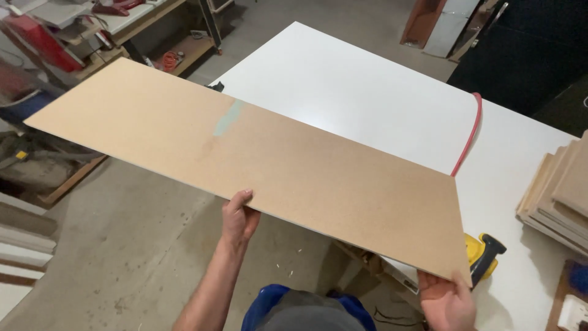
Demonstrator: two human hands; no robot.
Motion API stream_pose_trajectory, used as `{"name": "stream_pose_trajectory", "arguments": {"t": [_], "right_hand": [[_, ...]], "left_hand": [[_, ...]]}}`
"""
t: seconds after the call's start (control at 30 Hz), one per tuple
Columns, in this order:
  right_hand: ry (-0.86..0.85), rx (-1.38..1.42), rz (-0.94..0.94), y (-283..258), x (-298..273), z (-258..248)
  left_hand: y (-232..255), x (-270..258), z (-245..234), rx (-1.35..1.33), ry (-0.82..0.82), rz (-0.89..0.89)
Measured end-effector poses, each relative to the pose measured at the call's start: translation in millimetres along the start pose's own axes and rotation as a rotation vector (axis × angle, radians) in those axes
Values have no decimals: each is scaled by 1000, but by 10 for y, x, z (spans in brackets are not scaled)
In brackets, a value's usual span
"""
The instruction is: The person uses a yellow electric sander to smooth the surface of a small wooden board on a white table. They then use a metal tool to scrape the board's surface, flip it over, and place it on a stack of similar boards. Finally, they pick up a larger board from the floor and place it on the table.
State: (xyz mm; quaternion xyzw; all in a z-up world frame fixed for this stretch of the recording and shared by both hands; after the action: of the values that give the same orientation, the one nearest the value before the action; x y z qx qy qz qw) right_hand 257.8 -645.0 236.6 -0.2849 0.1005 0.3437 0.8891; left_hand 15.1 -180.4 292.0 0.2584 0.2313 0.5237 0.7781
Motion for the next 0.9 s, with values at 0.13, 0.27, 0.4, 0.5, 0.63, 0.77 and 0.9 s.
{"name": "stream_pose_trajectory", "arguments": {"t": [0.13,0.27,0.4,0.5,0.63,0.77,0.9], "right_hand": [[133,-30,50,319,570,-204],[398,103,18,525,911,-472],[500,101,-34,616,1212,-748],[525,137,-128,795,1363,-590],[503,-136,195,1206,1653,26],[176,-1281,690,1435,1200,2023],[35,-1733,-727,205,1047,4642]], "left_hand": [[-232,413,231,-37,-111,-19],[-228,757,607,64,-255,-140],[-201,1324,860,117,-191,-194],[-490,1850,805,20,-223,-244],[-513,2339,1201,-240,-281,-381],[-255,2872,1661,-275,-177,-226],[-217,2965,2005,-285,-291,-97]]}}
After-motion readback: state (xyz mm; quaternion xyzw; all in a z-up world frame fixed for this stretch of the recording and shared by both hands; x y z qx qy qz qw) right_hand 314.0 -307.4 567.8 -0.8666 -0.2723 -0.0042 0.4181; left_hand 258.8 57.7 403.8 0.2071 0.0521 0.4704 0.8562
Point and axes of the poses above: each hand's wrist, its own x-axis towards the middle knuckle, its own z-axis out of the palm, y = z × x, the point moved 10 cm from there along x, towards the middle knuckle, and after that the axes turned 13 degrees about z, right-handed, at the moved point
